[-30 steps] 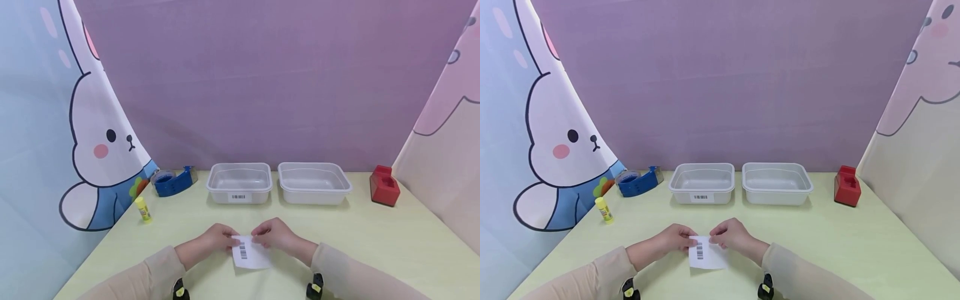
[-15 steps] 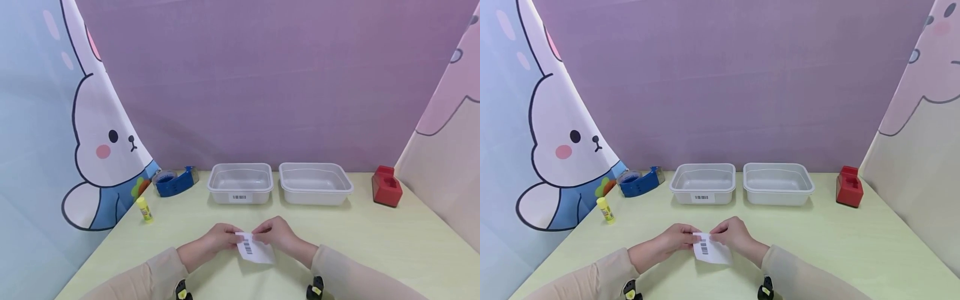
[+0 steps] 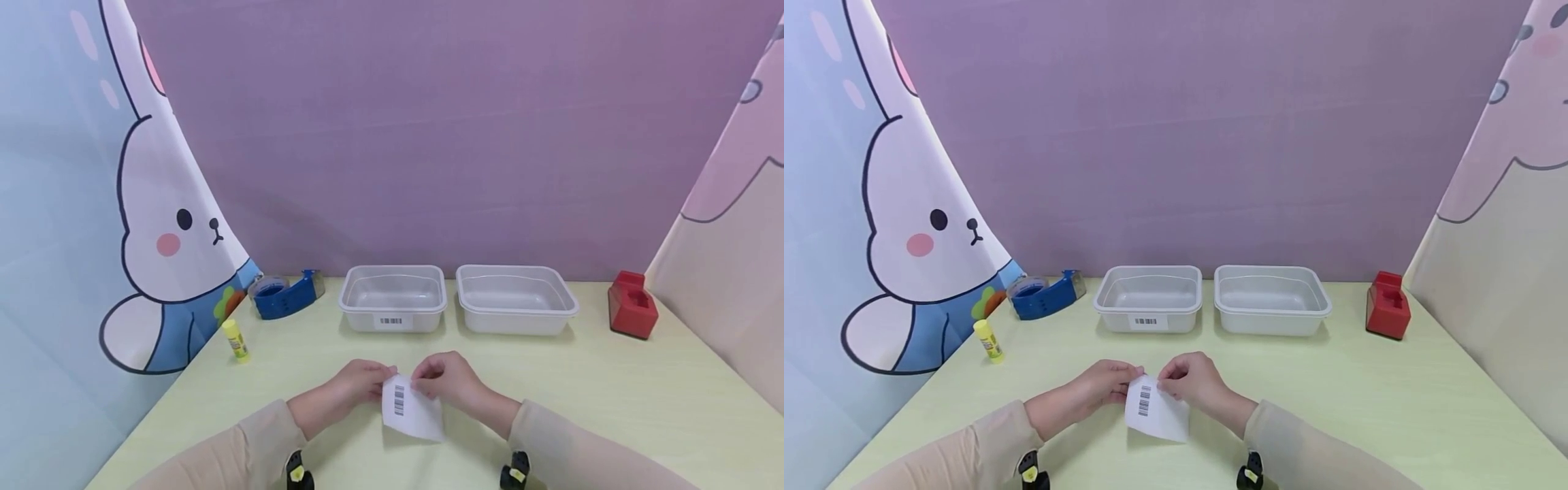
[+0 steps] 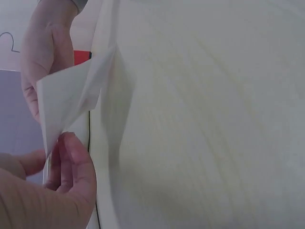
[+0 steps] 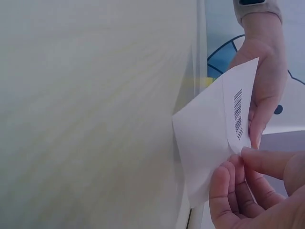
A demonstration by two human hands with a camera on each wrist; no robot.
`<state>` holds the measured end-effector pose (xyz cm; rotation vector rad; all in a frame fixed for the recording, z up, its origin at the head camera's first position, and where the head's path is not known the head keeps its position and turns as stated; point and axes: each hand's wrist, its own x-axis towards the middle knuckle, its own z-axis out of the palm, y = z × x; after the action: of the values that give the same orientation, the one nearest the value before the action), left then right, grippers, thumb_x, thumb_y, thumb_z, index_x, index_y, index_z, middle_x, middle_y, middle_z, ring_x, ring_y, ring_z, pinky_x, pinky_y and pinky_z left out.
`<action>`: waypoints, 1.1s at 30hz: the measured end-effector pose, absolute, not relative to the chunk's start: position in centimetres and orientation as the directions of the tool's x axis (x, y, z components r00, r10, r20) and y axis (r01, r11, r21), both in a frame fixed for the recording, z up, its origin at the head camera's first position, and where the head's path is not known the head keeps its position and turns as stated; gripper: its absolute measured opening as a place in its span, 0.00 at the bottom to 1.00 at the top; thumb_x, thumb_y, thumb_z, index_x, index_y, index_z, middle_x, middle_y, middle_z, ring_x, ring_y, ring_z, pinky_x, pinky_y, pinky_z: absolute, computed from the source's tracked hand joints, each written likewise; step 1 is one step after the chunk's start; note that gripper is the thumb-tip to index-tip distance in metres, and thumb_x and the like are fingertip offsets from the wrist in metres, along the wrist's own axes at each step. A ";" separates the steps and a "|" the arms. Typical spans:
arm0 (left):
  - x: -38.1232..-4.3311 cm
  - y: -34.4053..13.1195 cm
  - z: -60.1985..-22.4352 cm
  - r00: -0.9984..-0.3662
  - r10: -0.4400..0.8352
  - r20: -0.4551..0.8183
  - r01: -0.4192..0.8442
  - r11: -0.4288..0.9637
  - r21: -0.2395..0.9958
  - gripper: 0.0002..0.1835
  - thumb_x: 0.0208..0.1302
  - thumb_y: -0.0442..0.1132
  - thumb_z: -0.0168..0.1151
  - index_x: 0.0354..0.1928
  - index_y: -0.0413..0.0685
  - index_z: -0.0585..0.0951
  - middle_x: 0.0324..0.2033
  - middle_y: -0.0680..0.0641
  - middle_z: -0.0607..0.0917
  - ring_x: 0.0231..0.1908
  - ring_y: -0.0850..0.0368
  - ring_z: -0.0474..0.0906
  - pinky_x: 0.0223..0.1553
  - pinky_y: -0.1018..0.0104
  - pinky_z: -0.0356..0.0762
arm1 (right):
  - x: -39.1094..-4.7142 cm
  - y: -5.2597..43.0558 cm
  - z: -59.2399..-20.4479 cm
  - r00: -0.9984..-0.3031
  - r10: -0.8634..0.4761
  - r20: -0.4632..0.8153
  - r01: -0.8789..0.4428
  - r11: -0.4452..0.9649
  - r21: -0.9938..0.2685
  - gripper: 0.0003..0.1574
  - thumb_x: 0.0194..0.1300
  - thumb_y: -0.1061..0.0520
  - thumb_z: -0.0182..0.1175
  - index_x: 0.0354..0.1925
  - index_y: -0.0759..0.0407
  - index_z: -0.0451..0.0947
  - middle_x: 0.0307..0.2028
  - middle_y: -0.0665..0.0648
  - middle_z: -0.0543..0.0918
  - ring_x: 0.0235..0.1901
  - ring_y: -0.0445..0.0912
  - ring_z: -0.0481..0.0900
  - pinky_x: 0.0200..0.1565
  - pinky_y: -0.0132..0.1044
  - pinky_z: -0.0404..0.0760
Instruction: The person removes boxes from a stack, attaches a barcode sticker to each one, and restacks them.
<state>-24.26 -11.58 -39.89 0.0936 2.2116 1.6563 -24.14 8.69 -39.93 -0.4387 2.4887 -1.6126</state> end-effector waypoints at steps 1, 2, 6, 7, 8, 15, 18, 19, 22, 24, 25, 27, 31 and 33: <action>-24.4 -11.6 -39.9 -0.923 0.284 -0.261 -0.177 0.291 0.940 0.19 0.70 0.42 0.56 0.49 0.30 0.79 0.38 0.44 0.87 0.36 0.58 0.83 0.44 0.61 0.84 | -24.1 8.7 -39.9 -0.946 -0.321 0.039 -0.167 0.384 -0.908 0.03 0.56 0.64 0.67 0.31 0.64 0.83 0.26 0.52 0.84 0.26 0.40 0.76 0.29 0.31 0.80; -24.5 -11.7 -39.9 -0.917 0.295 -0.269 -0.188 0.274 0.943 0.19 0.69 0.41 0.57 0.50 0.30 0.79 0.37 0.44 0.87 0.36 0.58 0.83 0.44 0.61 0.84 | -24.1 8.7 -39.8 -0.946 -0.322 0.042 -0.171 0.385 -0.907 0.03 0.57 0.64 0.67 0.31 0.64 0.83 0.26 0.52 0.84 0.26 0.40 0.77 0.29 0.31 0.80; -24.8 -12.1 -39.8 -0.895 0.339 -0.289 -0.220 0.228 0.949 0.17 0.66 0.37 0.57 0.49 0.29 0.78 0.36 0.45 0.87 0.34 0.59 0.83 0.43 0.63 0.84 | -23.9 8.8 -39.5 -0.943 -0.329 0.057 -0.190 0.388 -0.902 0.03 0.57 0.65 0.67 0.31 0.65 0.83 0.27 0.52 0.84 0.26 0.40 0.77 0.28 0.29 0.79; -24.9 -12.2 -39.8 -0.890 0.347 -0.297 -0.229 0.223 0.947 0.17 0.66 0.37 0.58 0.49 0.29 0.78 0.35 0.45 0.87 0.34 0.59 0.82 0.42 0.64 0.84 | -23.8 8.9 -39.4 -0.941 -0.332 0.063 -0.197 0.388 -0.900 0.03 0.57 0.65 0.67 0.31 0.65 0.83 0.27 0.52 0.84 0.26 0.40 0.77 0.27 0.29 0.79; -25.0 -12.3 -39.7 -0.884 0.354 -0.306 -0.238 0.222 0.946 0.17 0.65 0.37 0.58 0.49 0.29 0.79 0.35 0.45 0.87 0.34 0.59 0.82 0.41 0.66 0.84 | -23.8 8.9 -39.3 -0.939 -0.336 0.069 -0.205 0.387 -0.899 0.03 0.57 0.65 0.67 0.31 0.65 0.83 0.27 0.52 0.84 0.27 0.40 0.77 0.27 0.28 0.78; -25.4 -12.7 -39.7 -0.847 0.401 -0.348 -0.263 0.252 0.931 0.14 0.65 0.37 0.60 0.47 0.33 0.81 0.29 0.50 0.86 0.29 0.62 0.80 0.35 0.73 0.82 | -23.5 9.4 -39.1 -0.929 -0.356 0.103 -0.250 0.398 -0.883 0.02 0.57 0.63 0.67 0.31 0.63 0.84 0.28 0.53 0.85 0.29 0.41 0.77 0.28 0.27 0.78; -25.5 -12.9 -40.0 -0.837 0.430 -0.337 -0.234 0.275 0.932 0.13 0.66 0.36 0.60 0.46 0.32 0.82 0.28 0.51 0.86 0.28 0.63 0.80 0.35 0.73 0.82 | -23.3 9.7 -39.2 -0.928 -0.361 0.093 -0.243 0.396 -0.885 0.02 0.57 0.63 0.67 0.31 0.62 0.84 0.28 0.52 0.85 0.29 0.41 0.77 0.29 0.27 0.78; -25.5 -13.0 -40.1 -0.835 0.437 -0.335 -0.224 0.285 0.932 0.13 0.66 0.35 0.60 0.46 0.32 0.82 0.28 0.51 0.86 0.28 0.63 0.80 0.35 0.73 0.82 | -23.2 9.8 -39.2 -0.927 -0.365 0.089 -0.239 0.388 -0.890 0.02 0.57 0.63 0.67 0.31 0.63 0.84 0.28 0.52 0.84 0.29 0.41 0.77 0.29 0.27 0.78; -25.5 -13.1 -40.4 -0.830 0.447 -0.332 -0.204 0.311 0.928 0.12 0.66 0.33 0.59 0.46 0.31 0.83 0.29 0.50 0.86 0.28 0.63 0.79 0.34 0.73 0.81 | -23.1 10.0 -39.4 -0.918 -0.390 0.076 -0.223 0.348 -0.911 0.04 0.57 0.64 0.66 0.32 0.65 0.83 0.29 0.54 0.84 0.29 0.41 0.77 0.29 0.27 0.79; -25.5 -13.2 -40.5 -0.829 0.455 -0.326 -0.188 0.322 0.928 0.12 0.66 0.31 0.59 0.46 0.30 0.83 0.28 0.50 0.86 0.28 0.63 0.79 0.33 0.73 0.80 | -23.1 10.1 -39.4 -0.912 -0.405 0.072 -0.214 0.318 -0.924 0.05 0.57 0.65 0.66 0.33 0.67 0.83 0.29 0.55 0.84 0.29 0.41 0.77 0.29 0.27 0.79; -25.5 -13.2 -40.5 -0.828 0.459 -0.321 -0.178 0.328 0.928 0.11 0.66 0.31 0.59 0.46 0.30 0.83 0.27 0.50 0.86 0.27 0.63 0.78 0.33 0.73 0.80 | -23.1 10.2 -39.4 -0.909 -0.410 0.073 -0.213 0.308 -0.927 0.05 0.57 0.65 0.66 0.33 0.68 0.82 0.29 0.55 0.84 0.28 0.41 0.77 0.29 0.27 0.79; -25.5 -13.1 -40.5 -0.827 0.468 -0.311 -0.159 0.336 0.928 0.11 0.65 0.31 0.60 0.45 0.29 0.83 0.25 0.51 0.85 0.26 0.63 0.78 0.32 0.74 0.79 | -23.1 10.3 -39.3 -0.907 -0.415 0.073 -0.207 0.289 -0.935 0.06 0.57 0.65 0.65 0.34 0.69 0.82 0.29 0.57 0.84 0.28 0.41 0.77 0.29 0.29 0.80; -25.5 -13.1 -40.4 -0.833 0.465 -0.301 -0.127 0.368 0.921 0.10 0.63 0.31 0.63 0.42 0.30 0.84 0.24 0.52 0.84 0.25 0.63 0.77 0.30 0.74 0.79 | -23.0 10.5 -39.0 -0.910 -0.410 0.063 -0.188 0.272 -0.944 0.07 0.59 0.65 0.65 0.35 0.71 0.81 0.30 0.57 0.84 0.29 0.41 0.78 0.30 0.32 0.83; -25.5 -13.1 -40.4 -0.841 0.451 -0.300 -0.106 0.406 0.908 0.09 0.61 0.32 0.64 0.40 0.32 0.85 0.24 0.52 0.85 0.25 0.63 0.77 0.30 0.73 0.79 | -23.0 10.7 -38.8 -0.912 -0.406 0.058 -0.178 0.262 -0.948 0.08 0.59 0.65 0.65 0.36 0.71 0.80 0.31 0.57 0.84 0.29 0.42 0.79 0.31 0.33 0.84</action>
<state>-25.53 -13.10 -40.36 0.2937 2.1577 1.4463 -22.95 10.70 -38.84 -0.5471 2.3324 -1.7113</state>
